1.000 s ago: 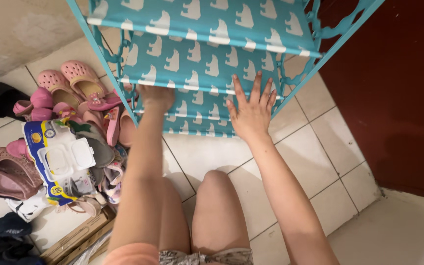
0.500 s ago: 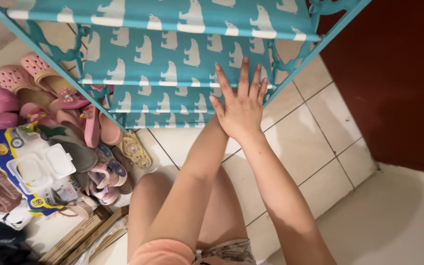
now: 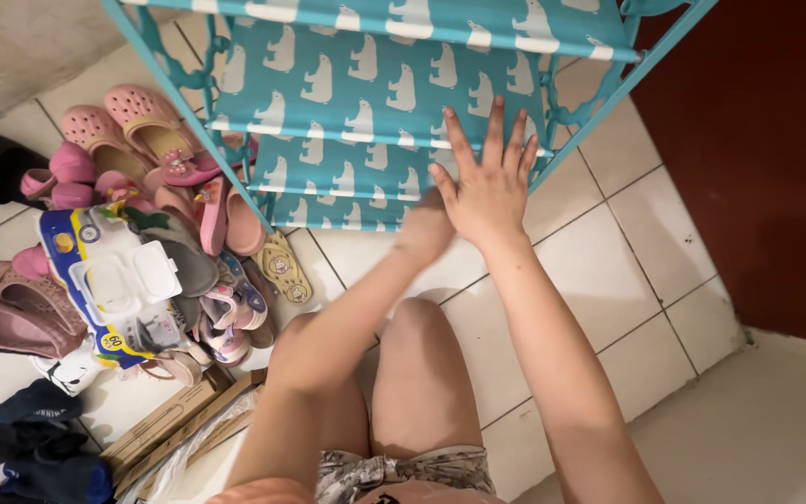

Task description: The person removes various shoes and socks from a blue plastic shoe rack and places them on the floor. They then use a white wipe to clean the surfaces of the empty rack, including the shelves and handles.

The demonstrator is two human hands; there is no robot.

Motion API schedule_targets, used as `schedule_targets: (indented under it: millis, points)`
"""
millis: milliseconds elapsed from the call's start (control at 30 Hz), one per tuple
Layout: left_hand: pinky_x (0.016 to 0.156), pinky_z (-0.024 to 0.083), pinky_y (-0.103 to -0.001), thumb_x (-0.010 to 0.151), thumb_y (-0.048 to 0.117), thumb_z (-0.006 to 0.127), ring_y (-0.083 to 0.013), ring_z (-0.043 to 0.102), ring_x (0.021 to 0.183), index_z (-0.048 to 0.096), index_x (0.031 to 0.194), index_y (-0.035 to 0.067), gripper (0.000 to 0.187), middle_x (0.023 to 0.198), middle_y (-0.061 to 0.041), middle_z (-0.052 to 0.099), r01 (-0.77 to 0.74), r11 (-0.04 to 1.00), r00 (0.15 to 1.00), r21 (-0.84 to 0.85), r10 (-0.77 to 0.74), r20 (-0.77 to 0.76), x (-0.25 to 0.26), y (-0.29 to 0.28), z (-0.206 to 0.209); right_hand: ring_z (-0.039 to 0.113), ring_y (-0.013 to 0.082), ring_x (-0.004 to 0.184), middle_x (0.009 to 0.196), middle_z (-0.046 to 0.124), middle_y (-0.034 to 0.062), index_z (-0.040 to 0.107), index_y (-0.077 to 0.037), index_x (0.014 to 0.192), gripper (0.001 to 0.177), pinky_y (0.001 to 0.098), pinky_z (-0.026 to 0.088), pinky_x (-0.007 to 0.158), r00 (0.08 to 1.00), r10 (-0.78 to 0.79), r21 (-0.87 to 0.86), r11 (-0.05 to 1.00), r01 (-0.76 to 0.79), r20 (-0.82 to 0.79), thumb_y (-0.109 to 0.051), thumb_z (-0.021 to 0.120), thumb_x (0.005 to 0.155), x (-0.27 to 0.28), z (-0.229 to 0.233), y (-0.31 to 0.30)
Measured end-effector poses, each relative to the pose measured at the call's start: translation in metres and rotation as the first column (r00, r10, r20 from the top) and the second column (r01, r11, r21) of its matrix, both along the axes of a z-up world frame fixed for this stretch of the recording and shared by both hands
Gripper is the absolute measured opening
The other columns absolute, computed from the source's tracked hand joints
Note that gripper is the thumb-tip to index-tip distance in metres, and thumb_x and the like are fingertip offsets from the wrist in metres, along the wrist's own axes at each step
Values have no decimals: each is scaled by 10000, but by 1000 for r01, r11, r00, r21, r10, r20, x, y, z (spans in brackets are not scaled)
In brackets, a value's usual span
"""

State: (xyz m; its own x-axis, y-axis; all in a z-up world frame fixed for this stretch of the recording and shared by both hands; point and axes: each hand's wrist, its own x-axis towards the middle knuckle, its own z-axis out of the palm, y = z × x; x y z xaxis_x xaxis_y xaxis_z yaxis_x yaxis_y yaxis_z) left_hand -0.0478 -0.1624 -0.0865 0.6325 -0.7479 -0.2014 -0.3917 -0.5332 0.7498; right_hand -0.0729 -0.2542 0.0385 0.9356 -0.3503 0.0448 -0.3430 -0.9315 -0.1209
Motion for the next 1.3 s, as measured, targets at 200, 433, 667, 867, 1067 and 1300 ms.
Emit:
schedule_targets:
  millis: [200,433,667,867,1067,1300]
  points:
    - [1055,515,-395,788,5,574,-325,642,1193,647,1217,-67,441,1243,-213,670,54,998,679,-25,-18,734,69,124,-20,65,574,1521,1681,89,275,286,-343,1658,659,713,93,1207,1000,13,-2,1000,-13,3,-529,530,1074,1,0,1]
    - [1139,424,-418,847,14,570,-346,569,1292,592,1305,-76,467,1348,-214,631,-139,980,665,139,-12,747,104,199,-16,57,575,1520,1678,88,277,294,-338,1655,668,709,88,1208,1000,15,3,1000,-15,16,-511,551,1062,0,1,1]
    - [1126,448,-430,828,-54,573,-372,560,1309,592,1335,-73,507,1350,-220,638,-252,966,635,-52,206,744,82,222,-14,48,568,1528,1687,89,266,285,-355,1652,664,699,85,1216,1000,1,3,1000,-1,-2,-518,542,1061,0,0,1]
    - [1010,508,-486,909,-62,569,-389,613,1189,650,1303,11,409,1246,-224,678,-564,803,693,-192,587,418,33,244,-2,49,571,1524,1686,92,268,275,-359,1654,665,702,84,1215,1000,1,16,1000,0,-11,-532,534,1065,3,-2,-2]
    - [984,537,-473,993,0,542,-369,660,1124,662,1300,61,336,1189,-229,691,-638,755,750,-153,654,98,50,242,-23,59,576,1526,1687,96,268,295,-344,1658,651,712,92,1213,1000,6,-11,1000,-6,-4,-550,530,1087,2,-3,0]
    - [1191,275,-525,1000,358,512,-439,411,1406,488,1432,-57,599,1442,-273,502,-153,942,868,298,-16,496,82,203,-106,69,575,1527,1692,98,261,308,-349,1654,654,713,100,1219,1000,-8,-8,1000,8,-10,-552,537,1076,1,-5,0]
